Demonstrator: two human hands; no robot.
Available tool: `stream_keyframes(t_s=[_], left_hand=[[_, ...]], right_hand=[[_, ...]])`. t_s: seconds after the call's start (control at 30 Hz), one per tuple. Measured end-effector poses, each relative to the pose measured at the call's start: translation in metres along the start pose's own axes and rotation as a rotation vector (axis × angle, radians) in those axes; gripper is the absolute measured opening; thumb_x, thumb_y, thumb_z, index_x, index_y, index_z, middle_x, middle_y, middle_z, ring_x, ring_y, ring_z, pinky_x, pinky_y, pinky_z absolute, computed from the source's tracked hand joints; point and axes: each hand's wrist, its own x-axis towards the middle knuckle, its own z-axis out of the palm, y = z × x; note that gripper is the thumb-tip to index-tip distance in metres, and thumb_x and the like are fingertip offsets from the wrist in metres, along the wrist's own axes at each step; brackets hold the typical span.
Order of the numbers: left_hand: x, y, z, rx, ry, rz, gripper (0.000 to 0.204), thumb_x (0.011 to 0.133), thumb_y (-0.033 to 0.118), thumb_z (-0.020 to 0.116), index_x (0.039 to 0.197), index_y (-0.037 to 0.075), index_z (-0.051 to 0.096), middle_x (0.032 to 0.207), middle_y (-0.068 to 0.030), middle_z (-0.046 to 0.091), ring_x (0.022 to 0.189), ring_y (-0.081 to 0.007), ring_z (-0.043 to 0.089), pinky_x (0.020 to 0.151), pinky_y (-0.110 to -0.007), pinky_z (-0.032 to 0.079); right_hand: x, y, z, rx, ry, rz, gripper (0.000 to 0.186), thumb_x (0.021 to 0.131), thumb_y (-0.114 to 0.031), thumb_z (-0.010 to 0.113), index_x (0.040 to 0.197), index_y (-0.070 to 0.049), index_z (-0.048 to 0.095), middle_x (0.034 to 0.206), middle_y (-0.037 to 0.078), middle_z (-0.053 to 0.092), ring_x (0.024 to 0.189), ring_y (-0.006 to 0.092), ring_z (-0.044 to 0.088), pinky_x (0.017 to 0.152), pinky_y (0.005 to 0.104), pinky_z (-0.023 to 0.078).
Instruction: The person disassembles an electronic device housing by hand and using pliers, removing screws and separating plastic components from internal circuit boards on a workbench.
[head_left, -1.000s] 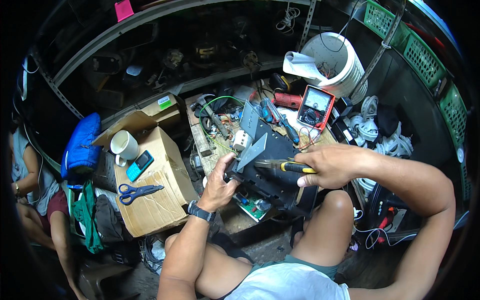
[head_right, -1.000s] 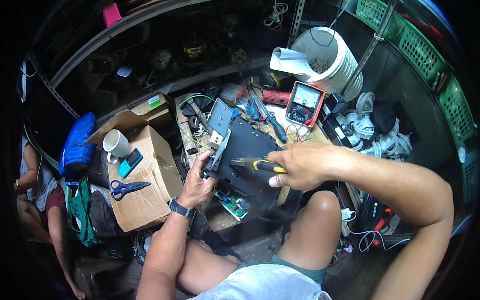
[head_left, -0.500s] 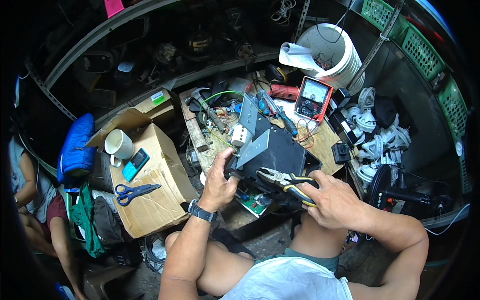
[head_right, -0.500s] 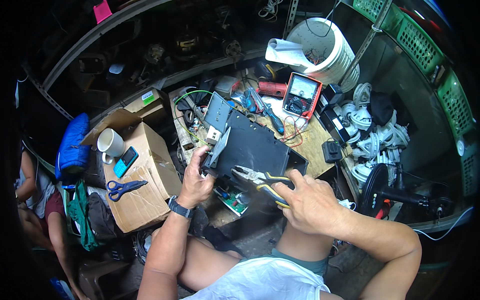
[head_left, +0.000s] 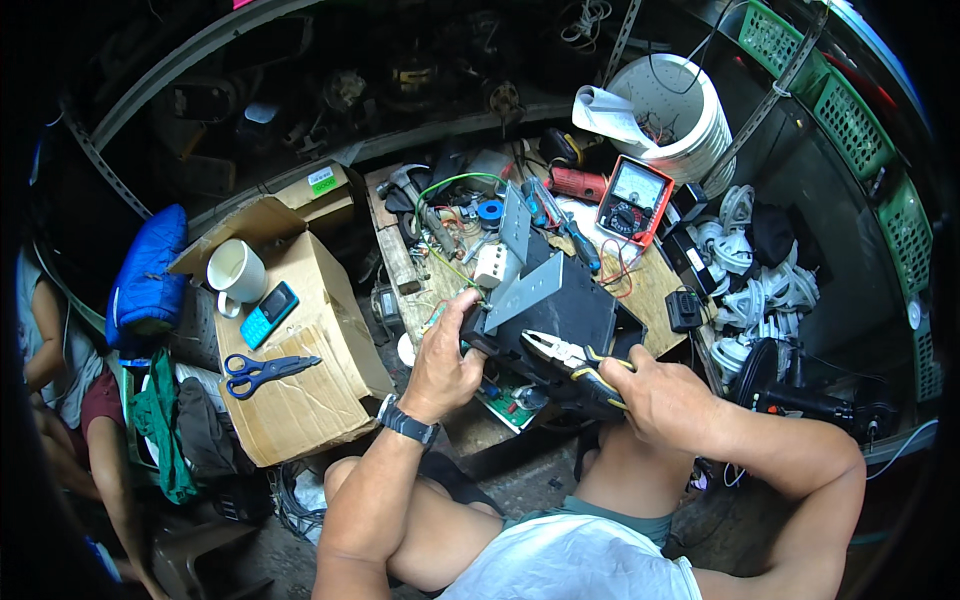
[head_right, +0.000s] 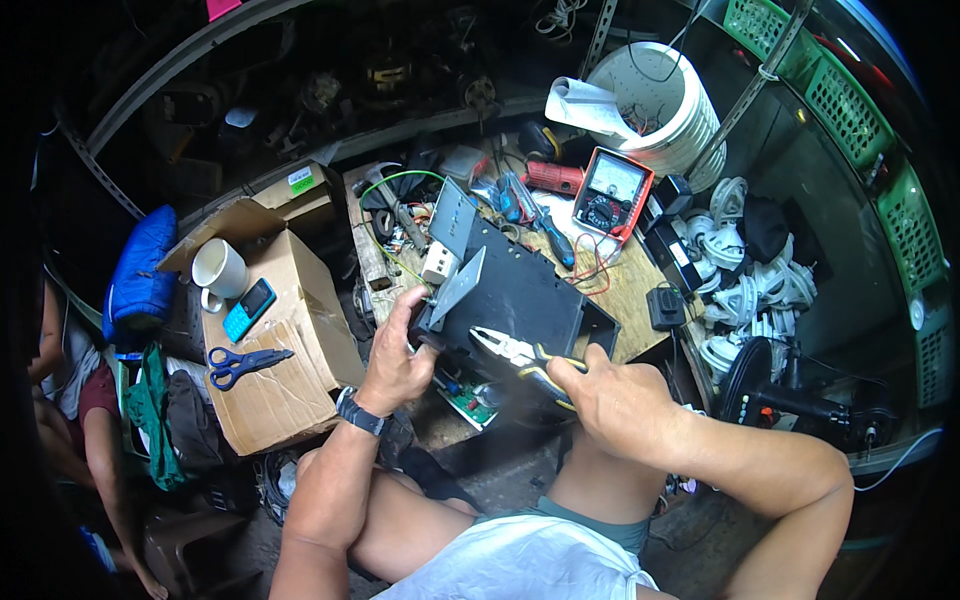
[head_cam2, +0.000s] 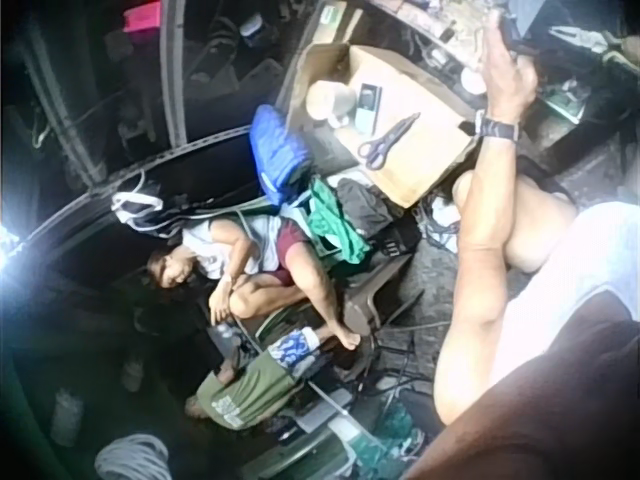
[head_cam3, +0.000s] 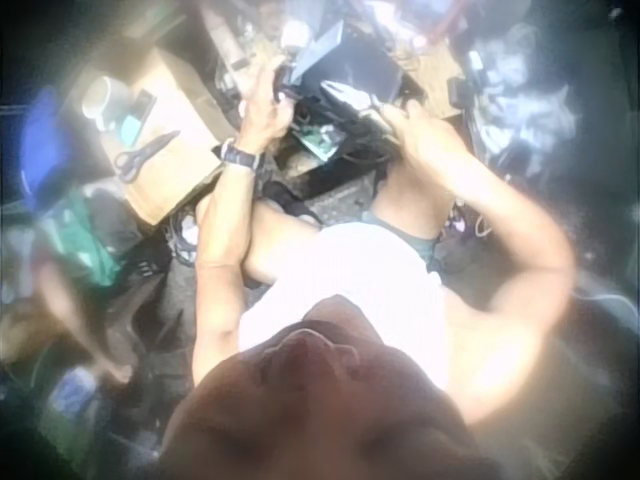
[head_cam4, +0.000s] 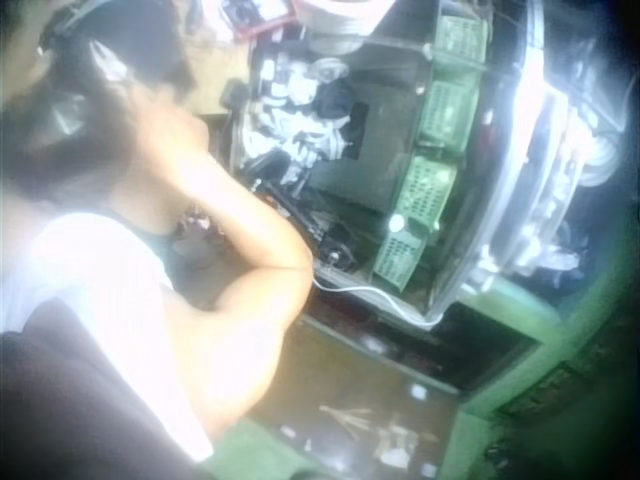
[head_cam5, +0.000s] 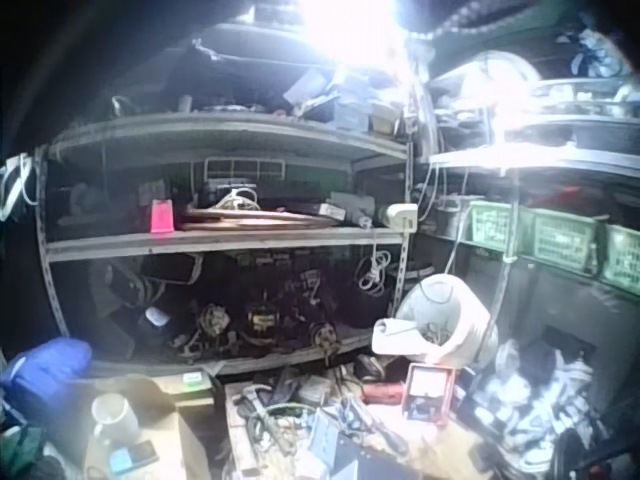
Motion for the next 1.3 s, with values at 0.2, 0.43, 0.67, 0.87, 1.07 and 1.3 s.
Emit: stream_keyframes(t_s=[0.2,0.43,0.67,0.87,1.07,1.3], left_hand=[[0.001,0.001,-0.001,-0.008,0.005,-0.021,0.063,0.088,0.002,0.071,0.146,0.006,0.047,0.123,-0.0206,0.067,0.113,-0.0389,0.069,0.099,-0.043,0.052],[0.0,0.002,-0.001,-0.017,-0.002,-0.056,0.062,0.089,0.003,0.071,0.146,0.005,0.047,0.124,-0.0204,0.067,0.114,-0.0378,0.069,0.1,-0.043,0.052],[0.0,-0.003,0.001,-0.017,0.004,-0.025,0.062,0.089,0.005,0.073,0.145,0.005,0.047,0.123,-0.0201,0.067,0.113,-0.0378,0.069,0.1,-0.042,0.052],[-0.001,0.0,-0.001,-0.026,0.001,-0.047,0.061,0.089,0.003,0.071,0.145,0.005,0.048,0.122,-0.0205,0.067,0.113,-0.038,0.069,0.099,-0.042,0.052],[-0.001,-0.001,0.001,-0.014,0.017,-0.022,0.061,0.088,0.002,0.07,0.145,0.006,0.048,0.121,-0.0211,0.068,0.112,-0.0392,0.07,0.098,-0.042,0.052],[0.001,-0.003,-0.002,-0.044,-0.001,-0.045,0.06,0.09,0.008,0.073,0.144,0.006,0.048,0.121,-0.021,0.068,0.112,-0.0392,0.07,0.097,-0.043,0.053]], right_hand=[[-0.001,0.008,0.01,0.01,0.162,-0.078,0.046,0.084,-0.012,0.068,0.128,-0.01,0.054,0.107,0.022,0.054,0.09,0.0406,0.067,0.07,0.0544,0.054],[-0.003,0.002,0.024,-0.048,0.25,-0.06,0.046,0.078,-0.019,0.075,0.12,-0.012,0.059,0.106,0.019,0.053,0.091,0.0361,0.066,0.068,0.0492,0.049],[-0.003,-0.003,0.021,0.06,0.112,-0.025,0.049,0.081,-0.012,0.074,0.125,-0.007,0.053,0.108,0.023,0.051,0.091,0.0417,0.066,0.074,0.054,0.051],[0.002,0.0,0.022,0.082,0.113,-0.048,0.049,0.083,-0.007,0.071,0.128,-0.005,0.049,0.108,0.025,0.05,0.088,0.0456,0.067,0.076,0.0563,0.053],[0.009,0.002,0.023,0.056,0.034,0.018,0.051,0.083,-0.008,0.072,0.128,-0.007,0.05,0.11,0.026,0.051,0.083,0.0445,0.068,0.075,0.054,0.054],[0.008,0.017,0.031,0.081,0.196,-0.112,0.051,0.078,-0.012,0.077,0.123,-0.01,0.055,0.108,0.019,0.054,0.095,0.0392,0.067,0.072,0.0527,0.053]])
